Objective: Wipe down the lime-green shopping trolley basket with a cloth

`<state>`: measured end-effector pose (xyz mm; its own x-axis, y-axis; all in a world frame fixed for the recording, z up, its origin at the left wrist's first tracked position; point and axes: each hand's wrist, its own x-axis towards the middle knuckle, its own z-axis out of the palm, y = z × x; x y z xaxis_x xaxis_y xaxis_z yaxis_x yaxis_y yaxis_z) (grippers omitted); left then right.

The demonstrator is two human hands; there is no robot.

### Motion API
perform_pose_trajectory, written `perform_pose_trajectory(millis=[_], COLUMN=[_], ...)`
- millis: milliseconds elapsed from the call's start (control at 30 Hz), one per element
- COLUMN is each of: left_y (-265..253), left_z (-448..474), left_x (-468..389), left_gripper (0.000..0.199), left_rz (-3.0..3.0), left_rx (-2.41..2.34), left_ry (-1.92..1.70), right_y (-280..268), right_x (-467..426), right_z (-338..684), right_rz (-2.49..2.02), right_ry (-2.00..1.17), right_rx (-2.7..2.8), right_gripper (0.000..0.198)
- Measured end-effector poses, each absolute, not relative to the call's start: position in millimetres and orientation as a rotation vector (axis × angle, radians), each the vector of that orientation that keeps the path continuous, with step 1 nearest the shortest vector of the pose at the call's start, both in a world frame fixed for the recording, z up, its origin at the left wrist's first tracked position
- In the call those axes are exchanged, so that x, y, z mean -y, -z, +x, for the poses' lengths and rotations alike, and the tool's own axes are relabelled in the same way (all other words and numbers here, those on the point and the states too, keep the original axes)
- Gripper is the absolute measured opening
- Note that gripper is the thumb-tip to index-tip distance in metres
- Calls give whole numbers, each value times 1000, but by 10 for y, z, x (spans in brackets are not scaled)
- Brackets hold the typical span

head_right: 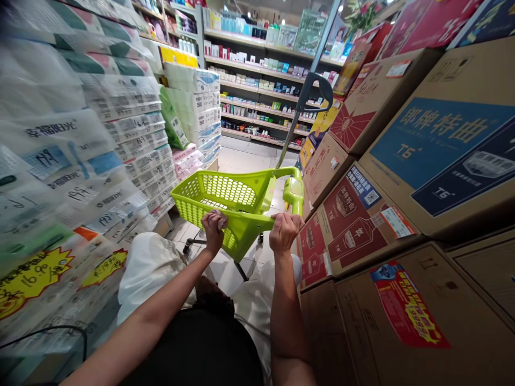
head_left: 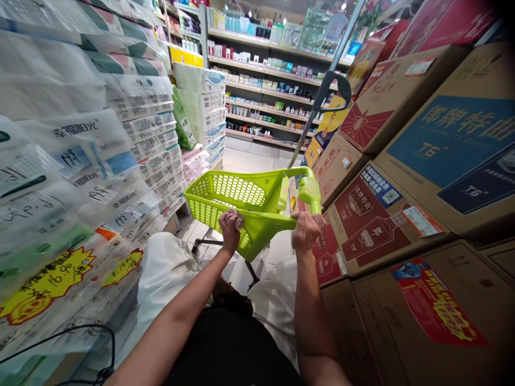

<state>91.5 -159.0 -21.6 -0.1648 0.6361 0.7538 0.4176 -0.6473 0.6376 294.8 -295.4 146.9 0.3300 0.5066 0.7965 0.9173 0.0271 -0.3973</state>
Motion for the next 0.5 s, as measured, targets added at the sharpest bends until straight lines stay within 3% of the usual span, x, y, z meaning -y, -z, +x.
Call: perform_pose_trajectory(millis=[133,233,500], left_y=[570,807,441], left_z=[858,802,991], left_x=[1834,2035,1891], left_gripper=[17,14,14], left_rz=[2020,2004,1929], left_rx=[-1124,-1089,-1095], left_ry=[-1711,-1607,-1672], right_y=[-1471,-1465,-1469], right_x=[2966,2978,2980], right_z=[2919,2915,2935], right_rz=[-1613,-1613,-1646], right_ry=[528,531,543], right_rx=[1290,1302,1301], right_gripper=[52,53,56])
